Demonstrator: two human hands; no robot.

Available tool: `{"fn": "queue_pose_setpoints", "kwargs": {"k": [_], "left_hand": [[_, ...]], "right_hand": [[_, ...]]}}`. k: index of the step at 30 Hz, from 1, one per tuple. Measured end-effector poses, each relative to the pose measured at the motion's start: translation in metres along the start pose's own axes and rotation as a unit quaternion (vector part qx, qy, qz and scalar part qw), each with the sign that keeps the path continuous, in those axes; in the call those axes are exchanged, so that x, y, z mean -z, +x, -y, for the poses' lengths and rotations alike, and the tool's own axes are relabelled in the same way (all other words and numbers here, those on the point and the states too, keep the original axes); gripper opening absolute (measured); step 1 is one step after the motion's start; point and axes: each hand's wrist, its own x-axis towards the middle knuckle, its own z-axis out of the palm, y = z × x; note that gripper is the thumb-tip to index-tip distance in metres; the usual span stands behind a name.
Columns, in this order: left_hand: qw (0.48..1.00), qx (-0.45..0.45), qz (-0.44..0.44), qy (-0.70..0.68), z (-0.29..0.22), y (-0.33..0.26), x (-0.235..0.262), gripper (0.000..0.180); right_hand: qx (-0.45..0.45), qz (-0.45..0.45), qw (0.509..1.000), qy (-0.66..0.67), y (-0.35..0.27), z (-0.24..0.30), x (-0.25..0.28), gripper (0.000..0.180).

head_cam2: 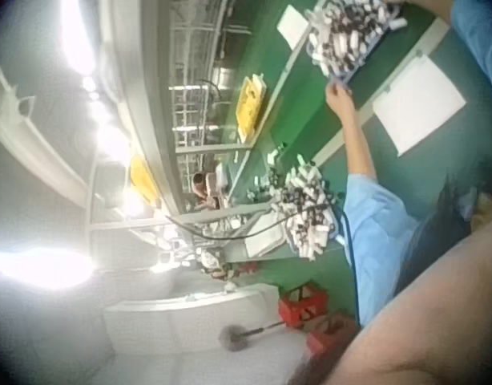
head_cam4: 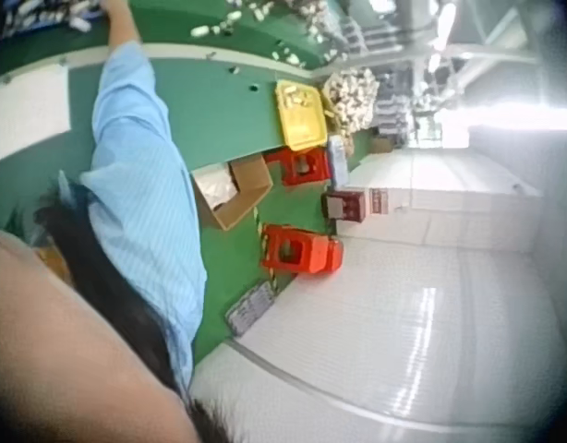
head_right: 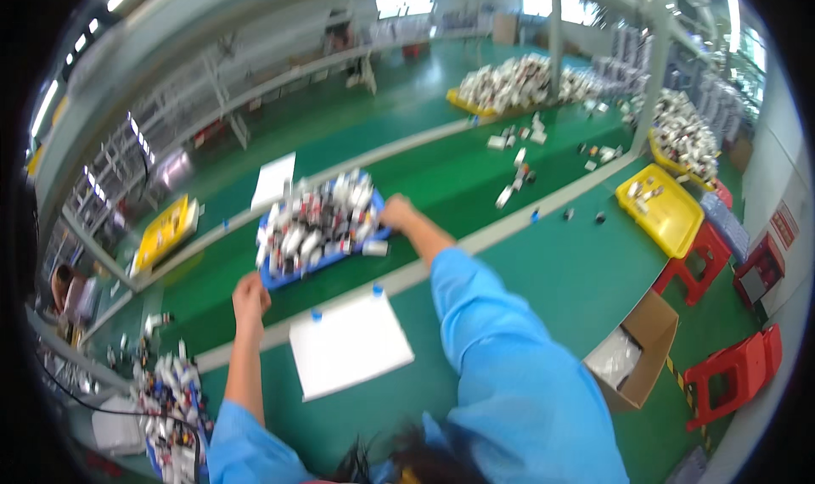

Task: The person assembles small cylindrical components by hand, fitting cylindrical caps onto plastic tubes at an assembly line workstation.

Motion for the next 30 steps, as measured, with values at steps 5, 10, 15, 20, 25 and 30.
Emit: {"fn": "queue_pose_setpoints", "kwargs": {"k": [5, 10, 15, 20, 25, 30], "left_hand": [[0.946, -0.17, 0.08, 0.263, -0.018, -0.021, -0.042, 0.014], [0.94, -0.243, -0.07, 0.228, -0.004, 0.024, -0.028, 0.014], [0.95, -0.122, -0.096, 0.271, 0.018, 0.039, 0.006, 0.025], [0.985, 0.031, -0.094, 0.142, 0.059, 0.06, 0.023, 0.047], [0.994, 0.093, -0.045, -0.043, 0.063, 0.059, 0.017, 0.053], [0.986, 0.123, -0.027, -0.106, 0.059, 0.059, 0.015, 0.053]], "right_hand": [[0.173, -0.175, 0.969, 0.016, -0.042, 0.02, 0.032, 0.028], [0.296, 0.035, 0.953, -0.054, -0.121, 0.032, 0.026, 0.026], [0.413, -0.029, 0.901, -0.128, -0.112, 0.029, 0.033, 0.028], [0.442, -0.119, 0.879, -0.134, -0.053, 0.029, 0.03, 0.019], [0.358, -0.124, 0.924, -0.053, -0.04, 0.018, -0.001, 0.017], [0.13, -0.175, 0.97, 0.103, -0.039, -0.003, -0.003, 0.046]]}}
